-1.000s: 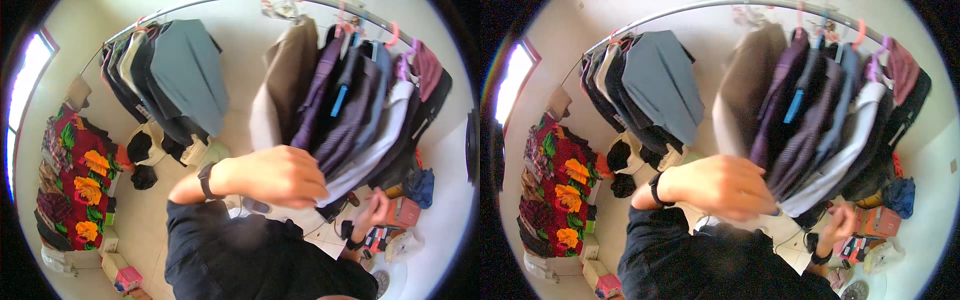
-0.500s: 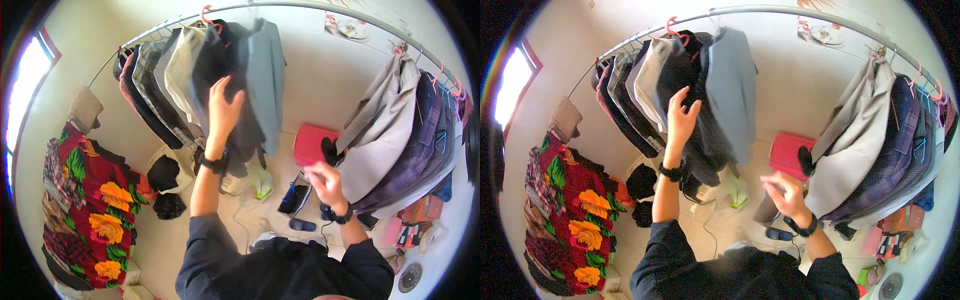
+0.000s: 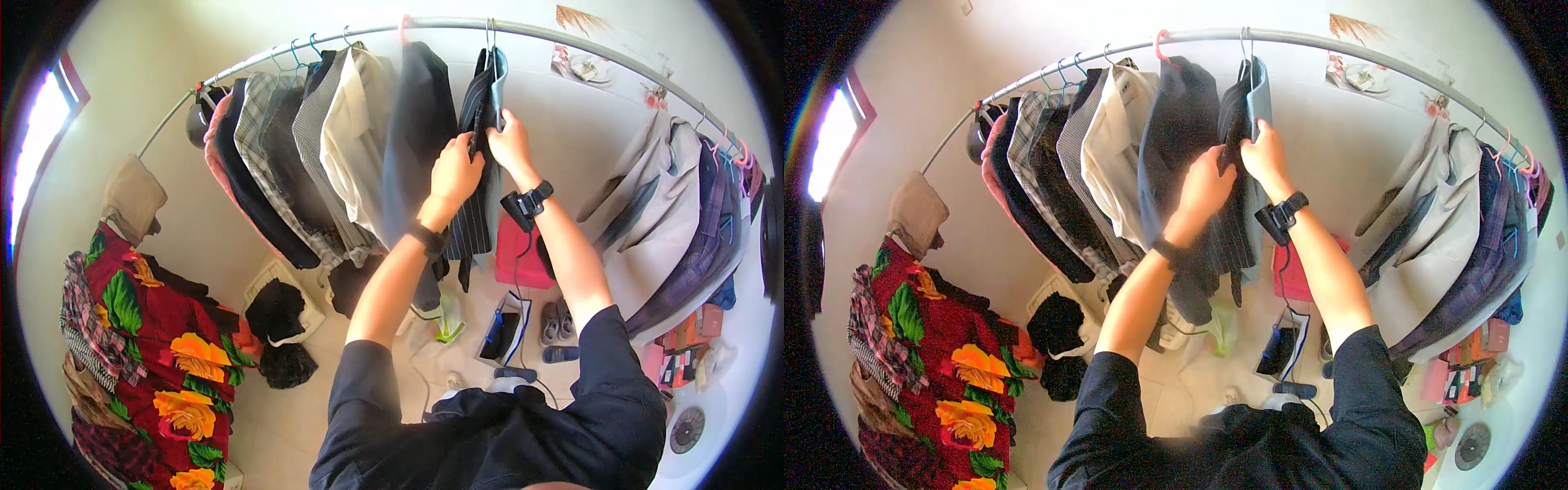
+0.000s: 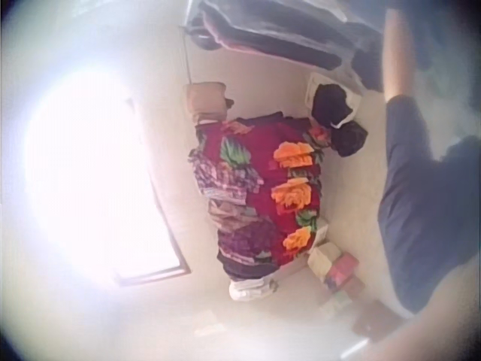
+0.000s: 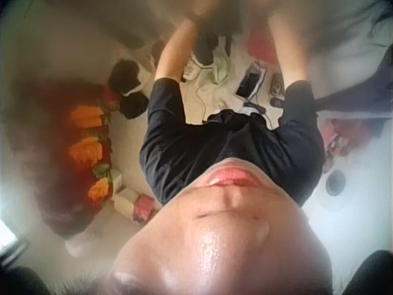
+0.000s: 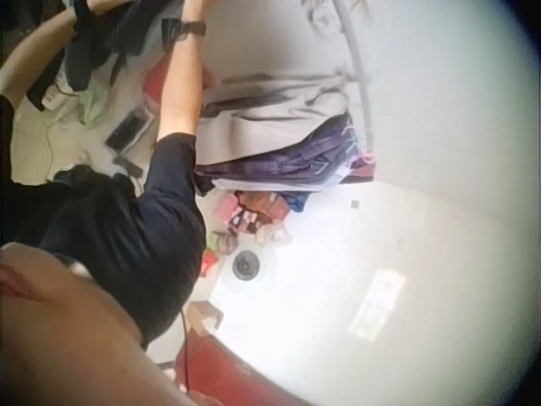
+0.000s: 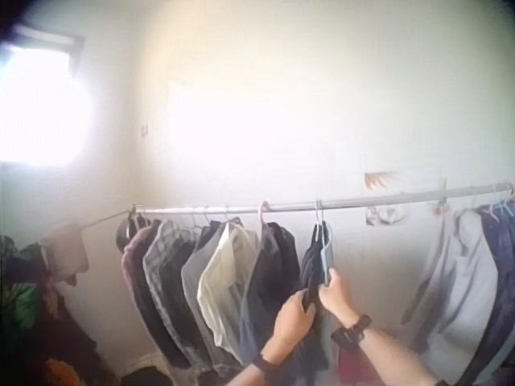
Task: The person organizes clothes on a rolling garment rack by hanging a pink jacket, moving several hung shirts and sweaters, and then picking up items from a pile on a bed to hang them.
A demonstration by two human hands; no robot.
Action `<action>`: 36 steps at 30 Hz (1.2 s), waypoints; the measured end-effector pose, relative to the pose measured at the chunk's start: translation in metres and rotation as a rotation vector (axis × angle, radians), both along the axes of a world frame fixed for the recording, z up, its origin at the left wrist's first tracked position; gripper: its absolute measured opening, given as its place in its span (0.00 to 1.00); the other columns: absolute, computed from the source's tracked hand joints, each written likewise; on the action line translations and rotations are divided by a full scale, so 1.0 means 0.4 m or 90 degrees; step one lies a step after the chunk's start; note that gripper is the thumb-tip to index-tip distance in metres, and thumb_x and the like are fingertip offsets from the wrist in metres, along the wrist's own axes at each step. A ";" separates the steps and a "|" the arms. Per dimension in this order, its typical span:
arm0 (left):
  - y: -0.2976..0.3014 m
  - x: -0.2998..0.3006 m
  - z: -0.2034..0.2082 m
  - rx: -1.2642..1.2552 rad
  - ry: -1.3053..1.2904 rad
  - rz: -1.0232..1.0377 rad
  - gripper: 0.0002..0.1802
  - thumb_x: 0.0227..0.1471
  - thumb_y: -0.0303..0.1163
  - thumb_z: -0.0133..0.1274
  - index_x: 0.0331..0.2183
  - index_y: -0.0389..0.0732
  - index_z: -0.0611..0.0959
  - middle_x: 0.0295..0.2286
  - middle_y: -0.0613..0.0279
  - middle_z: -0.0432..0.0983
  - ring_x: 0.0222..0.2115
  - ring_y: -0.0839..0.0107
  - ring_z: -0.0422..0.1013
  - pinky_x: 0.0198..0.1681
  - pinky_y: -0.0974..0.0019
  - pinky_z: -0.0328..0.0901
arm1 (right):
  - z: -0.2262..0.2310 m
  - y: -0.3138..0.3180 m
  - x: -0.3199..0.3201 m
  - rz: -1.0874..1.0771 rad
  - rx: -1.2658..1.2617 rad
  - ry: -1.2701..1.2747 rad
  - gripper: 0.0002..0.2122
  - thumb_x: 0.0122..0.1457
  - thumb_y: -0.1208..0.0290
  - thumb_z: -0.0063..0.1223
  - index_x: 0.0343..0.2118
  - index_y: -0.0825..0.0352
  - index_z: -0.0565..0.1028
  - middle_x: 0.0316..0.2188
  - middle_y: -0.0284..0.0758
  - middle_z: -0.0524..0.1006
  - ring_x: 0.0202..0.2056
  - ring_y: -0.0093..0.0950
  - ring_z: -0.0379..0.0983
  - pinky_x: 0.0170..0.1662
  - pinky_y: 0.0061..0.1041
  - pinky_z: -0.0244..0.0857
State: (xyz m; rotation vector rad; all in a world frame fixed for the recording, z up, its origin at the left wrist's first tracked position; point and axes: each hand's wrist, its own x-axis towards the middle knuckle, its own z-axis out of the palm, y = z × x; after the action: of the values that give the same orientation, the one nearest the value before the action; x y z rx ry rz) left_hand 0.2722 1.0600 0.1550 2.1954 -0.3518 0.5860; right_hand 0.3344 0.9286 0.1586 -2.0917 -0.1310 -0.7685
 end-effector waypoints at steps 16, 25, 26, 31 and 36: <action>-0.090 0.055 0.014 0.062 -0.081 -0.035 0.21 0.59 0.36 0.41 0.46 0.29 0.69 0.34 0.35 0.74 0.35 0.41 0.71 0.39 0.49 0.67 | 0.106 -0.286 -0.053 -0.097 0.003 -0.053 0.09 0.56 0.73 0.46 0.36 0.74 0.72 0.30 0.54 0.75 0.37 0.50 0.73 0.39 0.42 0.65; -0.091 0.029 -0.015 0.044 -0.109 -0.019 0.27 0.57 0.40 0.46 0.51 0.31 0.67 0.43 0.39 0.71 0.45 0.46 0.68 0.47 0.56 0.64 | 0.009 -0.422 0.017 -0.057 -0.174 0.032 0.07 0.54 0.76 0.44 0.32 0.73 0.71 0.25 0.54 0.74 0.31 0.49 0.73 0.36 0.42 0.65; -0.074 0.009 -0.023 0.020 -0.132 -0.018 0.29 0.54 0.38 0.51 0.53 0.32 0.66 0.49 0.43 0.66 0.49 0.48 0.64 0.52 0.58 0.61 | -0.041 -0.437 -0.024 -0.012 -0.147 0.074 0.07 0.55 0.76 0.43 0.34 0.73 0.72 0.21 0.51 0.73 0.25 0.43 0.72 0.30 0.38 0.64; -0.046 -0.144 -0.067 0.032 -0.219 -0.114 0.29 0.45 0.26 0.58 0.51 0.38 0.71 0.52 0.50 0.65 0.54 0.51 0.60 0.55 0.58 0.59 | -0.127 -0.577 -0.411 0.188 -0.120 0.174 0.06 0.57 0.74 0.47 0.33 0.72 0.70 0.22 0.43 0.70 0.25 0.30 0.67 0.33 0.31 0.62; -0.049 -0.263 -0.164 0.177 -0.068 -0.308 0.41 0.37 0.34 0.66 0.55 0.40 0.68 0.56 0.52 0.60 0.59 0.52 0.52 0.60 0.49 0.50 | -0.011 -0.691 -0.695 0.229 -0.150 0.507 0.05 0.53 0.75 0.48 0.27 0.71 0.68 0.18 0.39 0.64 0.21 0.25 0.60 0.28 0.26 0.58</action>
State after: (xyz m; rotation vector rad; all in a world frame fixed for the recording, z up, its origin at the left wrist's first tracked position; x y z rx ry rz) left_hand 0.1671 1.0405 0.0893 2.2242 -1.0390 0.4011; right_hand 0.0565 0.6523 0.1542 -2.3486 -0.1528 0.3278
